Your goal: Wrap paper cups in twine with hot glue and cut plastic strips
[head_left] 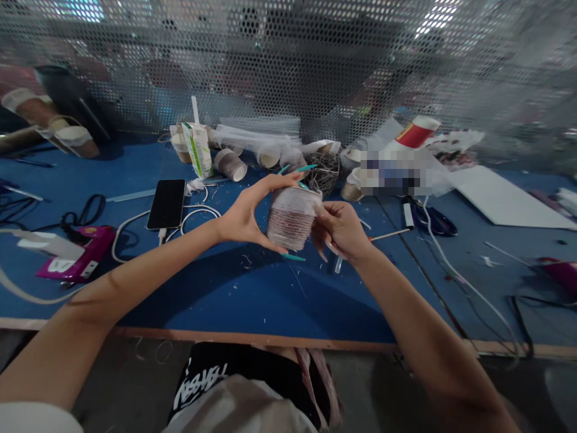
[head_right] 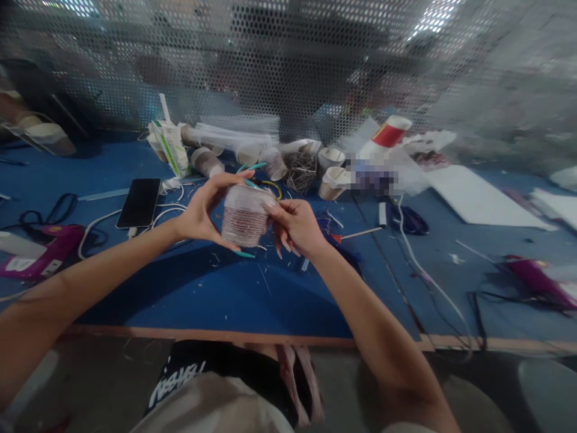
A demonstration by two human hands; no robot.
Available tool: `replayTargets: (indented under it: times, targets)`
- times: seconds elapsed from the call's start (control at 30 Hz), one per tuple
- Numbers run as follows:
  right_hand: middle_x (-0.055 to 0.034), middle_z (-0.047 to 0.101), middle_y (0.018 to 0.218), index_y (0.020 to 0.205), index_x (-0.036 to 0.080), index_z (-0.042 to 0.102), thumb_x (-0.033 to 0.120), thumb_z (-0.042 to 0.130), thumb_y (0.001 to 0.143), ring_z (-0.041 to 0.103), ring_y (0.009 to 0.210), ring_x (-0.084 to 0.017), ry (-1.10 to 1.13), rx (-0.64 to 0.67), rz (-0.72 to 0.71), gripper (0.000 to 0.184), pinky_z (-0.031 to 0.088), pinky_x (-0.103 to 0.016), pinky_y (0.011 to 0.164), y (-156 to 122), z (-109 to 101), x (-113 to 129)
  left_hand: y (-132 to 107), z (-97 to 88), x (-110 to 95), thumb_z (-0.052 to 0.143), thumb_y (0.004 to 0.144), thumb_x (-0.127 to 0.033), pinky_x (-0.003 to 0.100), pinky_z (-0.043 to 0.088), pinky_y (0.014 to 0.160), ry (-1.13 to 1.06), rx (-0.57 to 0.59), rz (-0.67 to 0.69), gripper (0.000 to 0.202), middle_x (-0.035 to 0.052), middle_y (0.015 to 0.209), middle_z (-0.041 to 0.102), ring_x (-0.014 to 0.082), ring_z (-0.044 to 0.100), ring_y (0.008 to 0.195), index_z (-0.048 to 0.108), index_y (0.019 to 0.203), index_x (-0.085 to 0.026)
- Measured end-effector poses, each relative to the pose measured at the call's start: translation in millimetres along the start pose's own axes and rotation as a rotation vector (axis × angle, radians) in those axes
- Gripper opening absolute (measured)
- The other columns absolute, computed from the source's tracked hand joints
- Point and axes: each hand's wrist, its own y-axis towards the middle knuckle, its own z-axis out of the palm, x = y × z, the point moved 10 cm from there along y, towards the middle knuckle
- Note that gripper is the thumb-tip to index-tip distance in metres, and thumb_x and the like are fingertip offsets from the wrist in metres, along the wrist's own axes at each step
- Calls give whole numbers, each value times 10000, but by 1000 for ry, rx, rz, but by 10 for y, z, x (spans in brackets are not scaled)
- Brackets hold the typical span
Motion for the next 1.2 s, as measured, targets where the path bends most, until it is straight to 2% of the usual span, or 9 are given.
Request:
replayTargets:
  times: [0.23,0.43,0.53,0.67,0.8,0.9,0.97,1.07,1.2]
  targets:
    - [127,372,278,703,215,480,657,713,593,279,190,-58,34,38,48,511,377,-202,239,-9,42,-19,-8,-9,-57,604,713,-666,484,384,1103,-28,-23,24,774,132,1296,499,305,401,1349,343,1270,-196]
    - [138,334,296,691,217,504,637,741,564,232,223,-38,99,182,51,498,407,-202,264,-71,184,36,-26,57,-1,673,626,-682,525,359,1104,31,37,18,966,154,1355,461,344,342,1378,249,1369,-233]
    - [117,355,275,676,208,524,655,713,587,258,200,-53,27,94,19,494,380,-208,251,-60,85,52,-29,60,100,713,601,-651,566,309,1110,94,86,-10,1027,163,1385,435,362,307,1390,215,1399,-238]
    - [85,431,283,776,178,585,615,675,672,373,194,-90,-141,-44,-16,457,300,-195,229,-25,-63,70,-41,16,232,732,646,-559,574,242,1129,262,106,-14,925,172,1400,421,348,295,1388,273,1382,-237]
    - [74,463,296,778,185,588,544,665,722,474,235,-129,-285,-125,-46,372,291,-200,229,0,-142,93,-63,-14,333,740,628,-558,599,285,1076,469,85,-43,951,205,1389,397,380,356,1309,301,1393,-202]
    - [67,486,307,741,204,553,540,662,725,474,231,-146,-395,-188,-73,353,296,-221,226,3,-194,102,-84,87,345,750,628,-530,566,376,1016,545,129,-58,1048,221,1327,449,385,428,1241,211,1442,-147]
    - [65,486,309,716,213,525,542,648,737,457,223,-147,-468,-218,-86,351,290,-231,233,3,-209,99,-102,172,319,723,695,-439,524,407,1004,580,145,-56,982,218,1296,485,360,466,1220,184,1449,-115]
    - [64,468,311,681,219,494,523,633,760,457,242,-146,-572,-234,-103,343,295,-238,274,8,-184,84,-144,286,294,709,727,-337,548,357,1057,660,161,-61,816,212,1257,540,348,477,1232,304,1390,-87]
    - [61,484,358,740,205,537,454,622,793,492,296,-147,-677,-225,-116,269,354,-254,359,11,-116,40,-205,423,285,743,700,-364,573,347,1075,660,214,-10,710,196,1227,590,333,487,1244,434,1282,-99]
